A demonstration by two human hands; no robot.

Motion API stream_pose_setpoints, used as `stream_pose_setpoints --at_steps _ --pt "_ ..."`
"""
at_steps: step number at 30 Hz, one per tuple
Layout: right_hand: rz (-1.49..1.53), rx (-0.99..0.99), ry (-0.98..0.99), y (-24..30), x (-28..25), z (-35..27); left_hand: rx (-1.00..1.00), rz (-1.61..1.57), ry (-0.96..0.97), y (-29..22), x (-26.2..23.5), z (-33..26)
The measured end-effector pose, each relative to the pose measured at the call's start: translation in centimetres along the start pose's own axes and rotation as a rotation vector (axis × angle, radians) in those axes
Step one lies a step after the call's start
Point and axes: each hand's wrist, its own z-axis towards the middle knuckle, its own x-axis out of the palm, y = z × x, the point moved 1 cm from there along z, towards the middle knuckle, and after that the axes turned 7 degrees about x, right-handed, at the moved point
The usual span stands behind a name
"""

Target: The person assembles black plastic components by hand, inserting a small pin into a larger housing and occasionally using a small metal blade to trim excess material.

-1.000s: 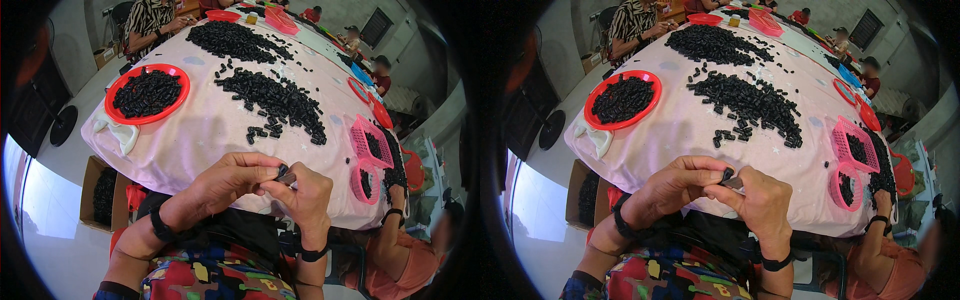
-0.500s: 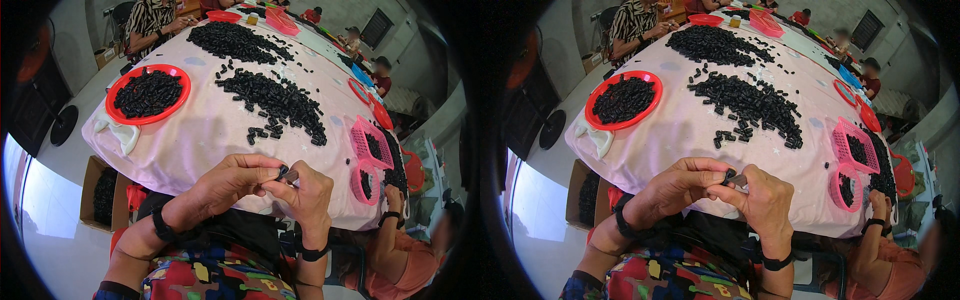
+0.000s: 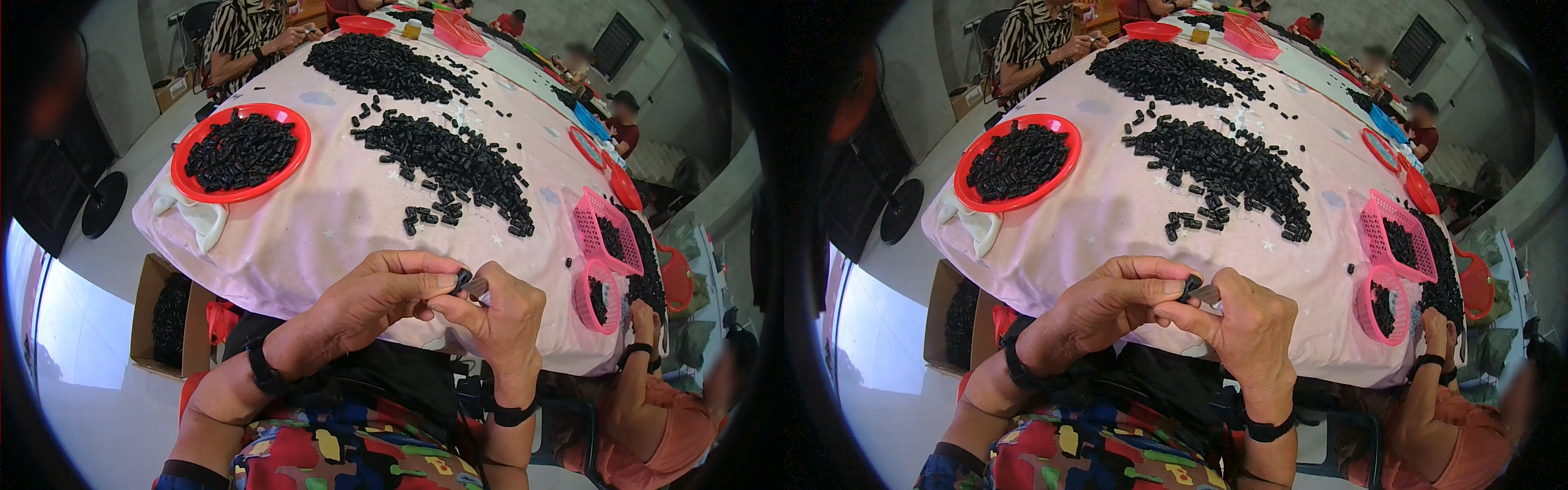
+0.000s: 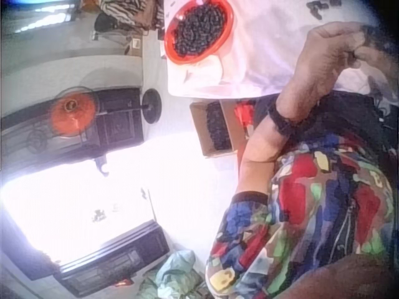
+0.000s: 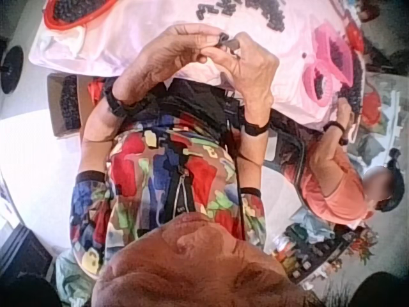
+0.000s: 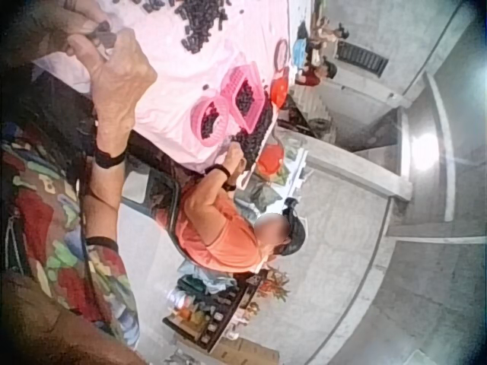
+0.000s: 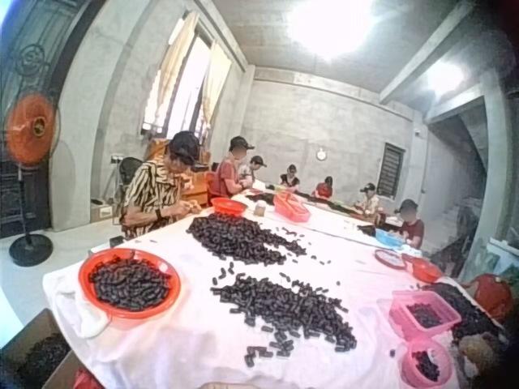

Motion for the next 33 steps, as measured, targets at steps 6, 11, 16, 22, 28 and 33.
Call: stream_pose_setpoints --at_steps 6,11,16,22,28,33 --pt "-0.01 -0.005 0.016 0.22 -0.03 0.06 0.0 -0.011 -0.002 0.04 -0.04 -0.02" --pt "0.043 0.022 -0.021 0.19 -0.04 -0.17 0.006 -0.048 0.009 0.12 -0.07 -0.04" --pt "0.044 0.009 -0.019 -0.08 0.0 -0.09 -0.01 -0.035 -0.014 0.03 0.25 0.0" --pt "0.043 0.015 0.008 0.03 0.06 -0.02 -0.01 -0.052 -0.01 0.07 0.13 -0.01" --pt "0.051 0.026 -0.004 0.21 -0.11 -0.08 -0.009 -0.049 -0.008 0.12 0.18 0.05" --pt "0.04 0.021 0.01 0.14 -0.17 -0.02 -0.007 -0.036 -0.019 0.05 0.34 -0.05"
